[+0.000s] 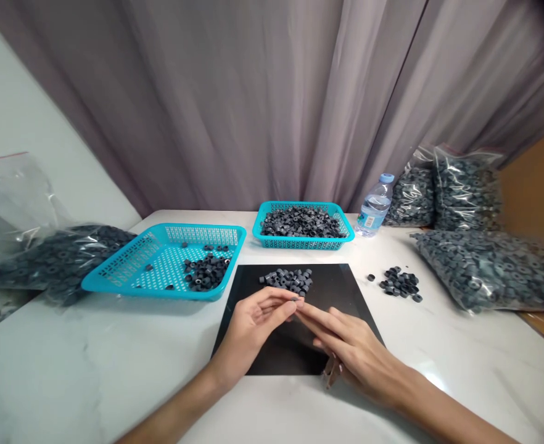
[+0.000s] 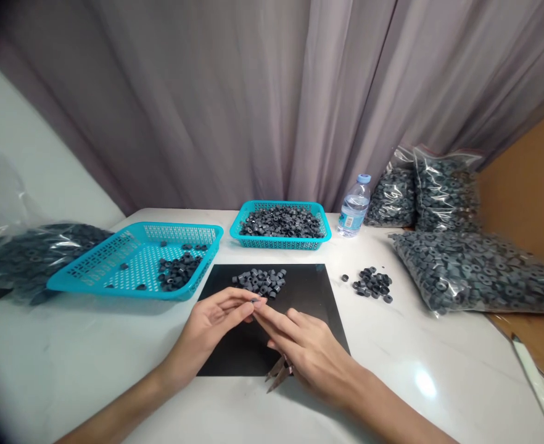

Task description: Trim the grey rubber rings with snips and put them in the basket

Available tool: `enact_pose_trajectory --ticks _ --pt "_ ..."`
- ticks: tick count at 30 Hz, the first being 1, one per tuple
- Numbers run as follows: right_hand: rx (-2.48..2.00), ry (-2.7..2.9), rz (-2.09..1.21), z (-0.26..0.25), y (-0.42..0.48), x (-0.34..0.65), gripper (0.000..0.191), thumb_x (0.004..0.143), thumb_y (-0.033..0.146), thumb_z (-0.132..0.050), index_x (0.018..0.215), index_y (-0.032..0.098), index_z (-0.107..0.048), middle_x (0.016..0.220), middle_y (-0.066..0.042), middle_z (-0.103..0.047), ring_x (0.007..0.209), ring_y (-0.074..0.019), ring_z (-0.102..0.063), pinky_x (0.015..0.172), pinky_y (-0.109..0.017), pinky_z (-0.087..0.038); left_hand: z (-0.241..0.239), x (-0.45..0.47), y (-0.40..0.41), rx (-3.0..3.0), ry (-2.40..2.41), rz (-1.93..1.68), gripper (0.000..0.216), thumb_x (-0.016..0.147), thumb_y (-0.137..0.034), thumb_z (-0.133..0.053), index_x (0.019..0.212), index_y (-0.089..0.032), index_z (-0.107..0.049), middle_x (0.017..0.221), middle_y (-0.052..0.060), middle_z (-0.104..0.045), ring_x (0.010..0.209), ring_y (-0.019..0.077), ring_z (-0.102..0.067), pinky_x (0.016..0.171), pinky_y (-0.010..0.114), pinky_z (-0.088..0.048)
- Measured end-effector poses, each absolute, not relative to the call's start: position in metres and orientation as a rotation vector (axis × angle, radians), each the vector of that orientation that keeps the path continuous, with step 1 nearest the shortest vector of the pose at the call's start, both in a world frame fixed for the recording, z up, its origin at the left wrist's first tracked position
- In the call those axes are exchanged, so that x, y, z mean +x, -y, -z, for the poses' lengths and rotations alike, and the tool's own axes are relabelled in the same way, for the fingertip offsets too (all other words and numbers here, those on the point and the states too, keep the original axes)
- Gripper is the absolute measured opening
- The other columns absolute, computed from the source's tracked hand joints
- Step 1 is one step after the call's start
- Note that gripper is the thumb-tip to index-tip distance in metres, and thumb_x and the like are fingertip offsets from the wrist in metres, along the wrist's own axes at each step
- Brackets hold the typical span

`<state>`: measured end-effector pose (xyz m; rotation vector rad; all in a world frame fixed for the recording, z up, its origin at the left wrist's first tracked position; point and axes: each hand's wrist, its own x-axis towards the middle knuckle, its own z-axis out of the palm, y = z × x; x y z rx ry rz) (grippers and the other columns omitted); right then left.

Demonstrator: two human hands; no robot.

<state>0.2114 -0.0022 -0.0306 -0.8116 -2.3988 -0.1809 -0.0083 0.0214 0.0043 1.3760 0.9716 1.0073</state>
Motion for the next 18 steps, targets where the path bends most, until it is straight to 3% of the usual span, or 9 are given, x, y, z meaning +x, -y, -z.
enact_pose_trajectory --ticks 7,11,13,14,16,18 --pt "-0.770 2.314 0.191 0.030 0.004 0.211 0.053 0.110 0.018 -0.031 0.163 0.015 -0.023 0.143 -0.017 -0.063 0.087 -0.0183 -0.070 0.069 -0.030 -0.059 -0.006 -0.002 -0.017 1.084 -0.915 -1.069 0.017 0.082 -0.030 -0.086 0.094 -0.020 -0.079 0.094 0.002 -0.074 0.081 0.0112 -0.063 0.072 0.018 -0.051" --pt "-0.767 2.213 0.176 0.032 0.009 0.212 0.044 0.109 0.018 -0.035 0.153 0.016 -0.041 0.135 -0.017 -0.068 0.093 -0.0189 -0.071 0.072 -0.028 -0.059 -0.006 -0.002 -0.017 0.945 -0.880 -1.050 0.021 0.083 -0.031 -0.086 0.101 -0.021 -0.078 0.089 0.001 -0.074 0.081 0.0098 -0.062 0.076 0.017 -0.050" --pt "-0.830 2.086 0.105 0.035 0.009 0.213 0.036 0.108 0.017 -0.036 0.141 0.016 -0.051 0.118 -0.015 -0.074 0.092 -0.0182 -0.073 0.068 -0.025 -0.057 -0.007 -0.003 -0.017 0.923 -0.855 -1.032 0.023 0.084 -0.032 -0.085 0.104 -0.020 -0.079 0.092 0.003 -0.076 0.085 0.0108 -0.064 0.078 0.018 -0.050" --pt "-0.877 2.026 0.053 0.038 0.009 0.213 0.032 0.108 0.017 -0.036 0.134 0.016 -0.055 0.105 -0.011 -0.076 0.082 -0.0159 -0.073 0.063 -0.023 -0.055 -0.007 -0.003 -0.018 0.918 -0.845 -1.026 0.024 0.084 -0.032 -0.085 0.104 -0.019 -0.080 0.094 0.005 -0.076 0.086 0.0113 -0.065 0.078 0.018 -0.050" --pt "-0.974 1.949 -0.042 0.042 0.007 0.214 0.027 0.108 0.016 -0.036 0.124 0.018 -0.058 0.078 -0.001 -0.071 0.056 -0.0101 -0.065 0.053 -0.019 -0.048 -0.008 -0.004 -0.018 0.912 -0.830 -1.016 0.025 0.085 -0.033 -0.084 0.104 -0.018 -0.081 0.098 0.006 -0.077 0.086 0.0114 -0.066 0.078 0.018 -0.050" --pt "-1.052 1.927 -0.096 0.044 0.003 0.215 0.024 0.108 0.016 -0.037 0.120 0.019 -0.058 0.064 0.006 -0.063 0.044 -0.0073 -0.057 0.049 -0.017 -0.046 -0.009 -0.003 -0.017 0.909 -0.818 -1.001 0.025 0.086 -0.034 -0.083 0.106 -0.017 -0.082 0.099 0.007 -0.078 0.086 0.0115 -0.066 0.077 0.018 -0.051"
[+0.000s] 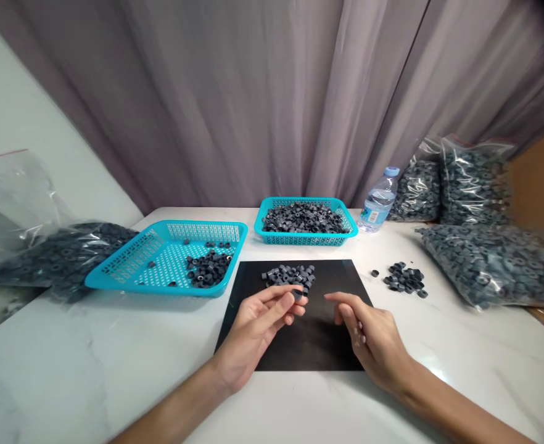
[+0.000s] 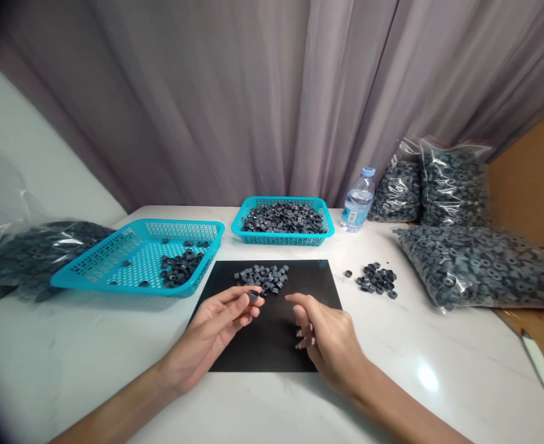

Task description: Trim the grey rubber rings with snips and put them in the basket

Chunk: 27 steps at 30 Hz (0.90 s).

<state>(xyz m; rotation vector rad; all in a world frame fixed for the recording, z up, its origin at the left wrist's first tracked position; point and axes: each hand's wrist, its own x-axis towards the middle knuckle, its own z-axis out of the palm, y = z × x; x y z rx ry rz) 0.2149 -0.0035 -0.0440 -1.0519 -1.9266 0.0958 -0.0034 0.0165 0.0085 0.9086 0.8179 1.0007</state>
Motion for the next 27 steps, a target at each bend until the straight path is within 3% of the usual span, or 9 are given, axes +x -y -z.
enact_pose_trajectory --ticks 11,22,27 --pt "-1.231 1.868 -0.173 0.0413 0.0007 0.2142 0.018 0.106 0.023 -0.033 0.120 0.022 -0.045 0.067 0.005 -0.064 0.050 -0.0106 -0.065 0.050 -0.017 -0.049 -0.0111 -0.0007 -0.0107 0.918 -0.803 -0.929 0.025 0.092 -0.037 -0.076 0.107 -0.017 -0.083 0.096 0.008 -0.078 0.082 0.0107 -0.064 0.074 0.018 -0.050" --pt "-1.300 1.900 -0.200 0.0423 -0.0022 0.2141 0.018 0.108 0.029 -0.032 0.121 0.022 -0.041 0.072 0.003 -0.065 0.055 -0.0133 -0.067 0.050 -0.021 -0.049 -0.0109 0.0028 -0.0114 0.976 -0.867 -0.955 0.023 0.082 -0.032 -0.086 0.102 -0.021 -0.084 0.092 0.004 -0.073 0.076 0.0096 -0.058 0.071 0.018 -0.047" --pt "-1.288 1.914 -0.162 0.0424 -0.0033 0.2146 0.018 0.108 0.029 -0.032 0.121 0.021 -0.042 0.074 0.002 -0.067 0.056 -0.0133 -0.068 0.050 -0.021 -0.048 -0.0100 0.0026 -0.0110 1.101 -0.948 -0.948 0.023 0.083 -0.028 -0.083 0.106 -0.026 -0.083 0.095 0.003 -0.074 0.084 0.0130 -0.060 0.074 0.021 -0.047"
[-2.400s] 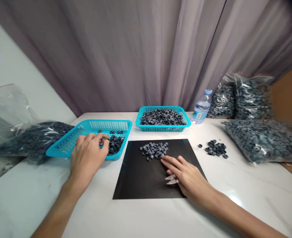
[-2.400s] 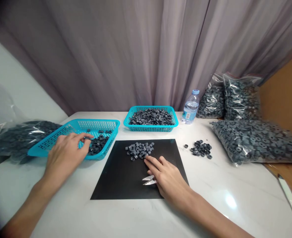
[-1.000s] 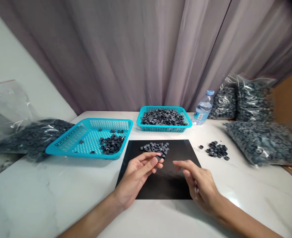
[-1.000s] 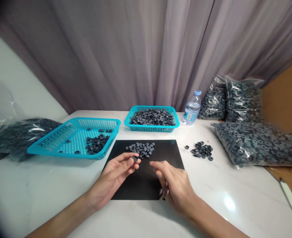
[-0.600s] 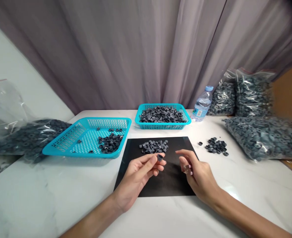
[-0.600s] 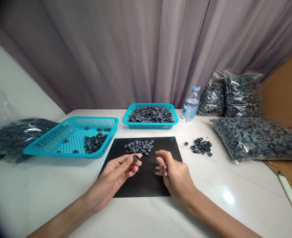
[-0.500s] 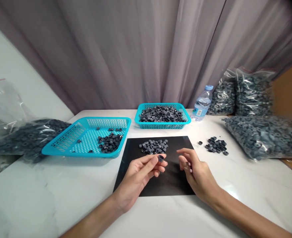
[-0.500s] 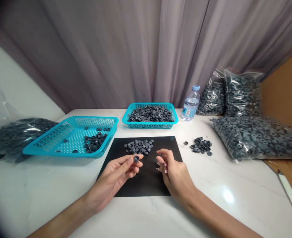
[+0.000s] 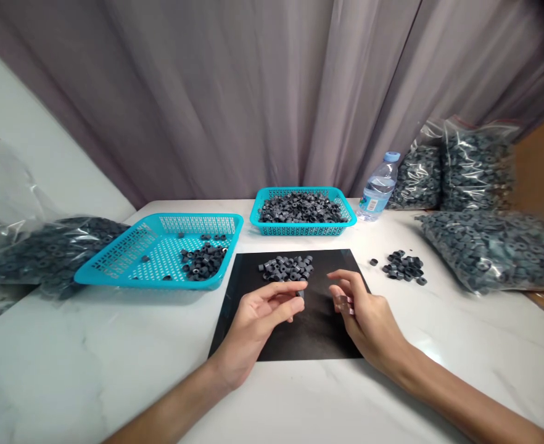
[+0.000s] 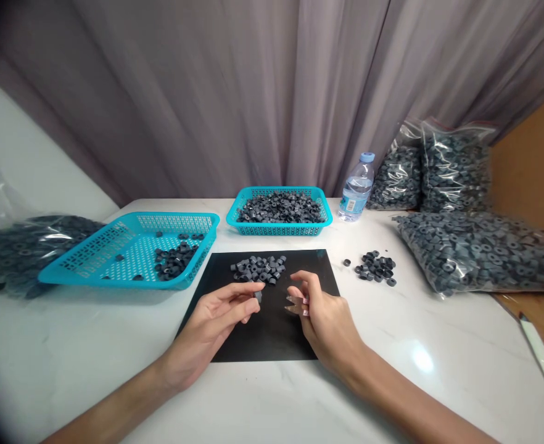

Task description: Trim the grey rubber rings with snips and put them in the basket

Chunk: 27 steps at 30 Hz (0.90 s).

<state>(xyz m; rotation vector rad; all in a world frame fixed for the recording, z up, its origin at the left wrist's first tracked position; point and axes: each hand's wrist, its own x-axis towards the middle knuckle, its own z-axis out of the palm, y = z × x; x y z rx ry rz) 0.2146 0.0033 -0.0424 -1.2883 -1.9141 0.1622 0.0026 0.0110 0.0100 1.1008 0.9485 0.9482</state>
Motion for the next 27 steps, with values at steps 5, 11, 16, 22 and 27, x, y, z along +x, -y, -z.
enact_pose_trajectory --ticks 5,11,16,22,27 --pt "-1.306 1.917 -0.161 0.0429 -0.0033 0.2148 0.018 0.108 0.029 -0.031 0.121 0.021 -0.042 0.075 0.001 -0.068 0.057 -0.0134 -0.069 0.050 -0.021 -0.049 -0.0070 0.0029 -0.0119 1.175 -0.997 -0.966 0.023 0.084 -0.029 -0.082 0.107 -0.025 -0.082 0.108 0.005 -0.076 0.096 0.0188 -0.066 0.079 0.025 -0.051" --pt "-1.319 1.918 -0.175 0.0430 -0.0030 0.2150 0.021 0.109 0.031 -0.030 0.121 0.022 -0.043 0.075 0.000 -0.069 0.059 -0.0142 -0.070 0.051 -0.022 -0.049 -0.0057 0.0034 -0.0131 1.172 -0.999 -0.976 0.020 0.089 -0.032 -0.076 0.106 -0.021 -0.082 0.105 0.008 -0.079 0.095 0.0222 -0.073 0.088 0.032 -0.055" --pt "-1.291 1.928 -0.221 0.0402 -0.0019 0.2151 0.020 0.108 0.030 -0.031 0.119 0.022 -0.046 0.075 0.001 -0.069 0.059 -0.0141 -0.071 0.052 -0.021 -0.050 -0.0046 0.0035 -0.0133 1.082 -0.971 -0.984 0.018 0.087 -0.029 -0.080 0.102 -0.020 -0.082 0.109 0.008 -0.079 0.101 0.0236 -0.075 0.085 0.028 -0.057" --pt "-1.223 1.978 -0.223 0.0369 -0.0005 0.2147 0.018 0.107 0.027 -0.031 0.116 0.023 -0.046 0.069 0.003 -0.067 0.053 -0.0130 -0.068 0.050 -0.020 -0.049 -0.0041 0.0044 -0.0122 1.064 -0.940 -0.960 0.016 0.088 -0.029 -0.079 0.101 -0.020 -0.082 0.105 0.006 -0.079 0.100 0.0211 -0.076 0.085 0.025 -0.057" --pt "-1.253 1.961 -0.295 0.0377 -0.0008 0.2149 0.018 0.106 0.028 -0.032 0.116 0.024 -0.046 0.073 0.001 -0.068 0.055 -0.0144 -0.067 0.051 -0.022 -0.048 -0.0065 0.0052 -0.0116 1.059 -0.955 -0.944 0.018 0.086 -0.030 -0.081 0.101 -0.020 -0.081 0.107 0.008 -0.079 0.102 0.0252 -0.077 0.079 0.026 -0.060"
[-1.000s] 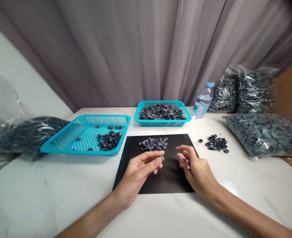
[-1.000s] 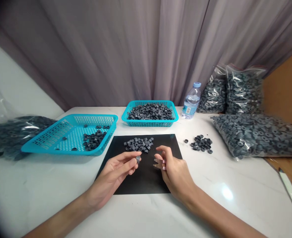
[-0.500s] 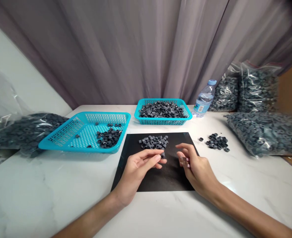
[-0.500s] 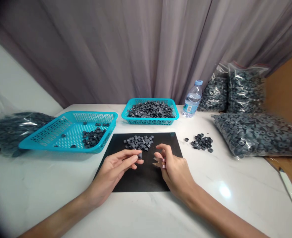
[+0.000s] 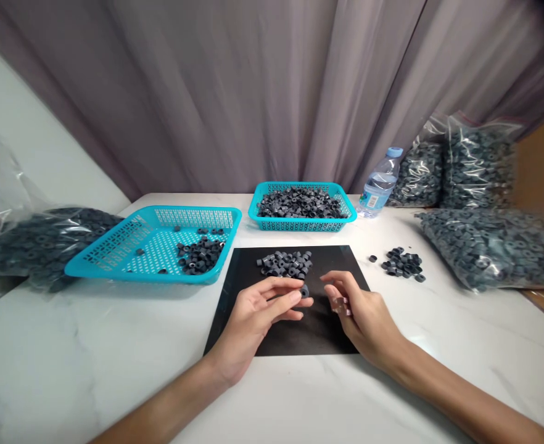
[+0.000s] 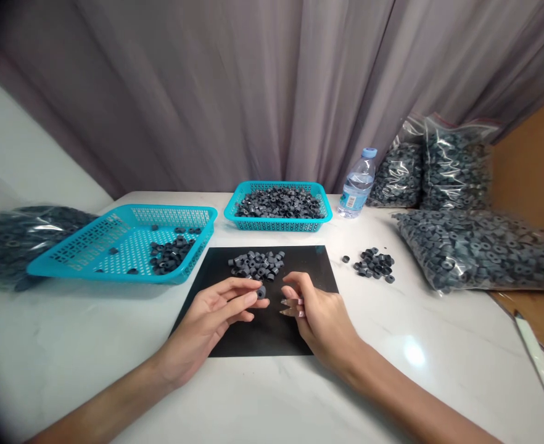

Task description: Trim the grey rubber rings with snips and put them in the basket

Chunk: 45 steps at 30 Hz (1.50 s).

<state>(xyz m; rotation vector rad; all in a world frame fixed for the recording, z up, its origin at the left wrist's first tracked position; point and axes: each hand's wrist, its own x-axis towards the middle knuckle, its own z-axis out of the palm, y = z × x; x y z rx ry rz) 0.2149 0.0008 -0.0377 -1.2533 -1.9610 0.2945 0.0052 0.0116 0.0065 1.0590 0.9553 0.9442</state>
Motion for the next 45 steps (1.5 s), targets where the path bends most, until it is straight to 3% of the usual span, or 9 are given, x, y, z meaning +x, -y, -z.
enact_pose_trajectory --ticks 9,12,15,22,26,29,32,36,45 --pt "-1.288 1.837 -0.583 0.043 -0.009 0.218 0.011 0.104 0.033 -0.043 0.107 0.024 -0.049 0.072 0.004 -0.058 0.059 -0.0139 -0.055 0.057 -0.024 -0.043 -0.012 0.001 -0.014 1.178 -0.983 -0.971 0.020 0.088 -0.033 -0.078 0.102 -0.019 -0.080 0.104 0.007 -0.079 0.102 0.0273 -0.077 0.076 0.029 -0.064" --pt "-1.292 1.888 -0.565 0.044 -0.011 0.218 0.011 0.104 0.030 -0.043 0.098 0.024 -0.050 0.076 0.002 -0.060 0.063 -0.0146 -0.056 0.060 -0.026 -0.042 -0.028 -0.016 -0.023 1.516 -1.113 -1.193 0.016 0.087 -0.033 -0.078 0.099 -0.022 -0.079 0.095 0.004 -0.077 0.087 0.0235 -0.077 0.073 0.033 -0.064" --pt "-1.316 1.981 -0.484 0.047 -0.010 0.218 0.018 0.104 0.029 -0.041 0.090 0.024 -0.051 0.078 0.001 -0.060 0.066 -0.0161 -0.058 0.061 -0.028 -0.042 -0.046 -0.049 -0.041 1.927 -1.417 -1.634 0.006 0.090 -0.031 -0.074 0.095 -0.026 -0.076 0.103 0.002 -0.070 0.081 0.0183 -0.070 0.081 0.035 -0.061" --pt "-1.319 2.060 -0.384 0.049 -0.009 0.215 0.016 0.104 0.026 -0.042 0.091 0.024 -0.050 0.084 -0.001 -0.062 0.068 -0.0170 -0.062 0.062 -0.029 -0.043 -0.052 -0.102 -0.071 2.355 -2.296 -1.061 0.011 0.094 -0.029 -0.065 0.089 -0.022 -0.073 0.094 0.008 -0.068 0.086 0.0285 -0.063 0.068 0.037 -0.044" --pt "-1.318 2.068 -0.369 0.051 -0.010 0.214 0.017 0.105 0.027 -0.040 0.090 0.024 -0.049 0.083 0.000 -0.061 0.067 -0.0167 -0.062 0.061 -0.029 -0.043 -0.043 -0.074 -0.056 2.671 -1.862 -1.309 0.011 0.100 -0.024 -0.059 0.096 -0.021 -0.069 0.094 0.006 -0.070 0.089 0.0242 -0.064 0.083 0.036 -0.048" --pt "-1.323 2.076 -0.390 0.052 -0.010 0.213 0.017 0.105 0.027 -0.039 0.091 0.024 -0.047 0.084 0.000 -0.060 0.068 -0.0171 -0.062 0.062 -0.029 -0.043 -0.026 -0.049 -0.040 2.822 -1.365 -0.935 0.015 0.104 -0.017 -0.051 0.107 -0.020 -0.066 0.099 0.004 -0.070 0.091 0.0207 -0.067 0.088 0.034 -0.050" --pt "-1.321 2.087 -0.411 0.053 -0.010 0.214 0.017 0.106 0.028 -0.037 0.092 0.025 -0.046 0.085 0.000 -0.059 0.069 -0.0177 -0.062 0.063 -0.030 -0.043 -0.005 -0.035 -0.033 2.717 -1.356 -0.694 0.014 0.103 -0.018 -0.055 0.113 -0.019 -0.065 0.110 0.006 -0.071 0.101 0.0243 -0.068 0.091 0.038 -0.051" --pt "-1.307 2.090 -0.427 0.054 -0.010 0.214 0.017 0.107 0.030 -0.036 0.093 0.025 -0.046 0.087 0.000 -0.058 0.070 -0.0177 -0.061 0.063 -0.031 -0.043 0.009 -0.032 -0.038 2.608 -1.425 -0.614 0.010 0.100 -0.023 -0.061 0.107 -0.019 -0.068 0.105 0.006 -0.072 0.098 0.0280 -0.067 0.088 0.043 -0.050" --pt "-1.287 2.081 -0.407 0.054 -0.010 0.215 0.017 0.107 0.029 -0.039 0.093 0.025 -0.047 0.086 0.000 -0.058 0.068 -0.0169 -0.059 0.062 -0.030 -0.041 0.000 -0.024 -0.035 2.275 -1.250 -0.817 0.013 0.104 -0.024 -0.055 0.097 -0.021 -0.065 0.102 0.003 -0.069 0.092 0.0181 -0.068 0.087 0.030 -0.053"
